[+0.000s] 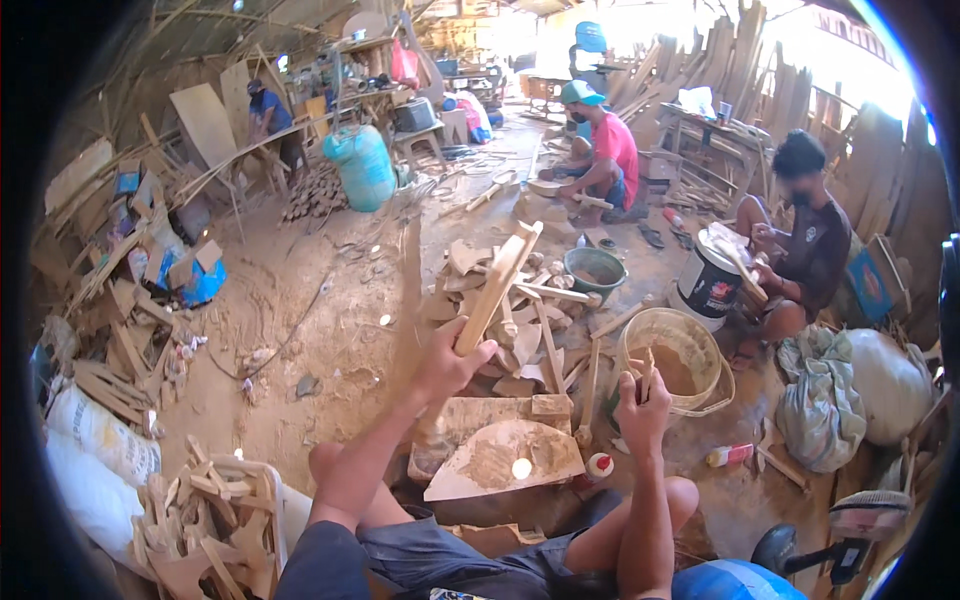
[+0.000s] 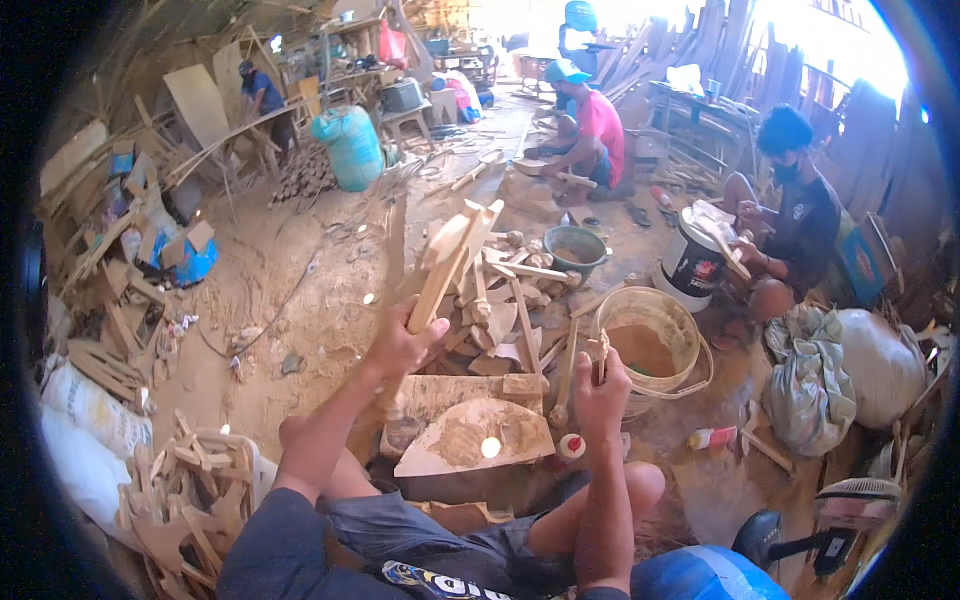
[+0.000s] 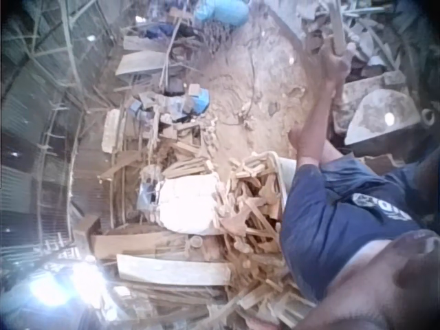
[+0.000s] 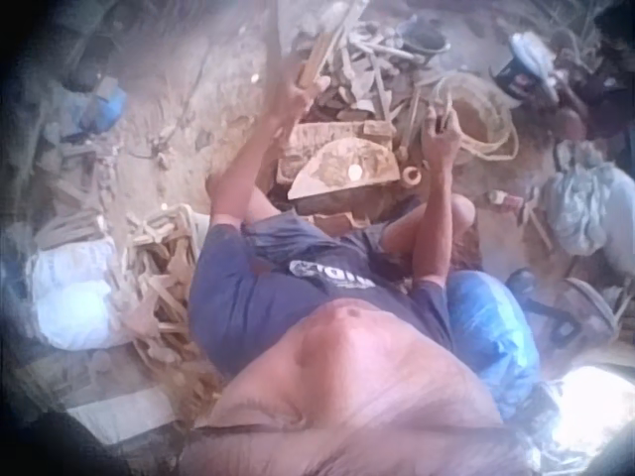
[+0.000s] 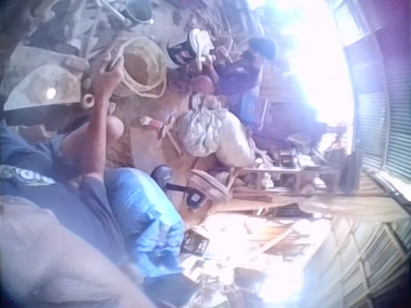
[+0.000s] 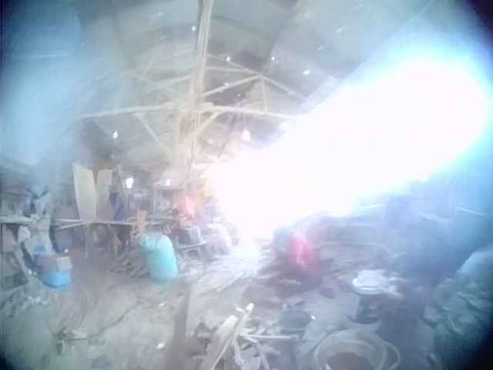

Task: The person applies filler onto a carved wooden piece by hand, places the piece into a container, and picks up another wooden piece to apply filler onto it.

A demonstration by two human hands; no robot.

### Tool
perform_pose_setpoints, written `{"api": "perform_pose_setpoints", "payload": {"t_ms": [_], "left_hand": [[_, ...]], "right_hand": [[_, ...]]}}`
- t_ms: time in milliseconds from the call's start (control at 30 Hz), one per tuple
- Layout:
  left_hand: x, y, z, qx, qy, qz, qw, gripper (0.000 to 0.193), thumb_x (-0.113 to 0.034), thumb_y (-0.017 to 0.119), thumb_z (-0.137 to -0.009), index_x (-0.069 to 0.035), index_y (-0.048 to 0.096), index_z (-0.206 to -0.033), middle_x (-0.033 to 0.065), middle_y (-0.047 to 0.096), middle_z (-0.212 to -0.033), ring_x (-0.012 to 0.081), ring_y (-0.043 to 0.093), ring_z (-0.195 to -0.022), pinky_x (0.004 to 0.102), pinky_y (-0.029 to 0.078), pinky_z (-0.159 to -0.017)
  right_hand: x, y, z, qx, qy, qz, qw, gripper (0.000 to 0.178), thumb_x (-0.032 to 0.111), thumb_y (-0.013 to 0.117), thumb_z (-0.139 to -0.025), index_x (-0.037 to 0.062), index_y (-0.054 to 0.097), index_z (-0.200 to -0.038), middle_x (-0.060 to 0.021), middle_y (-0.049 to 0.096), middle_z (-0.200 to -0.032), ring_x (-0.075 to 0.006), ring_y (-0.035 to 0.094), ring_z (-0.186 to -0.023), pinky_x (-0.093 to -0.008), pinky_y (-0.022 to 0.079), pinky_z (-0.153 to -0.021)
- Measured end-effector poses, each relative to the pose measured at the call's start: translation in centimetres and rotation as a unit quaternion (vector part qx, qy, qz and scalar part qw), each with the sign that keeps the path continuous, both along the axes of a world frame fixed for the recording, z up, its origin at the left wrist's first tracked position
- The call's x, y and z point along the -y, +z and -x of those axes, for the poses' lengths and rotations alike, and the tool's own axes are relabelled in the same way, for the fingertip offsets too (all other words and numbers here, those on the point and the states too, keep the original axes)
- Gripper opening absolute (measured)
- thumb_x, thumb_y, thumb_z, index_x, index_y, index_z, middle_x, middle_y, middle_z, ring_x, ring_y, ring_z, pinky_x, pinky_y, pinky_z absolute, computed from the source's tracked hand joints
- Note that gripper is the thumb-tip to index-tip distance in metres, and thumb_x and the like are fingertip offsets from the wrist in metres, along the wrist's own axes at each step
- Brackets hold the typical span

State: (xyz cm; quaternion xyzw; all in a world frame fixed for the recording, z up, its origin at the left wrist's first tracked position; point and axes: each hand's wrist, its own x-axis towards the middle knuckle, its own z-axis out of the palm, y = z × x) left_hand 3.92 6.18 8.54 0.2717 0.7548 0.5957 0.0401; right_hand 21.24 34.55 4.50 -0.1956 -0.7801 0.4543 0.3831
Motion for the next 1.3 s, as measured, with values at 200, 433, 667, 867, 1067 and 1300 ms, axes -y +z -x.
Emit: {"api": "perform_pose_setpoints", "payload": {"t_ms": [200,433,667,867,1067,1300], "left_hand": [[-0.2,4.1,0.9,-0.133,-0.033,0.197,0.971,0.036,-0.032,0.082,-0.095,-0.001,0.078,-0.113,0.0047,0.073,-0.077,0.012,0.066,-0.071,0.0335,0.056,-0.069],[-1.9,-1.4,-0.8,-0.088,-0.027,0.093,0.991,0.03,-0.026,0.082,-0.096,0.001,0.077,-0.107,0.0027,0.068,-0.071,0.0066,0.059,-0.067,0.0311,0.05,-0.06],[-3.5,-2.7,-3.2,-0.129,-0.02,0.072,0.989,0.028,-0.023,0.081,-0.094,-0.001,0.077,-0.111,0.0145,0.072,-0.073,0.0157,0.071,-0.065,0.0368,0.057,-0.063],[-4.4,-4.5,-2.3,-0.186,-0.018,0.056,0.981,0.024,-0.018,0.083,-0.094,0.0,0.077,-0.109,0.0127,0.075,-0.076,0.0128,0.073,-0.068,0.0338,0.058,-0.063],[-4.7,-5.7,-2.0,-0.185,-0.028,0.097,0.978,0.025,-0.018,0.082,-0.094,0.001,0.077,-0.11,0.0163,0.077,-0.08,0.0195,0.078,-0.072,0.0377,0.061,-0.066],[-5.3,-6.2,-2.6,-0.253,-0.027,0.089,0.963,0.02,-0.016,0.078,-0.091,-0.006,0.07,-0.106,0.0219,0.073,-0.084,0.0442,0.074,-0.078,0.05,0.061,-0.066]], "right_hand": [[-0.6,4.9,0.9,-0.123,0.108,0.009,0.987,0.012,0.007,0.079,-0.094,-0.0018,0.078,-0.103,-0.0043,0.072,-0.085,-0.0082,0.06,-0.07,-0.0291,0.05,-0.065],[5.4,3.7,5.5,-0.132,0.112,0.036,0.984,0.022,0.004,0.085,-0.09,0.0007,0.075,-0.109,-0.0023,0.071,-0.086,-0.0051,0.061,-0.073,-0.0237,0.049,-0.066],[7.1,1.0,7.8,-0.237,0.184,0.209,0.931,0.02,0.001,0.084,-0.093,-0.001,0.07,-0.109,0.0,0.068,-0.097,-0.0059,0.063,-0.084,-0.0238,0.052,-0.073],[6.8,-0.7,8.5,-0.292,0.162,0.198,0.921,0.017,-0.001,0.076,-0.098,-0.0015,0.069,-0.113,-0.0021,0.072,-0.103,-0.0086,0.069,-0.089,-0.0265,0.057,-0.077],[5.6,-1.4,7.8,-0.189,0.15,0.253,0.937,0.016,0.004,0.076,-0.099,0.0007,0.069,-0.114,0.0009,0.073,-0.097,-0.0071,0.069,-0.084,-0.026,0.057,-0.074],[5.2,-0.8,7.1,-0.19,0.148,0.324,0.915,0.01,0.004,0.078,-0.098,0.0028,0.069,-0.104,0.0023,0.073,-0.091,-0.0039,0.066,-0.077,-0.0231,0.053,-0.065]]}}
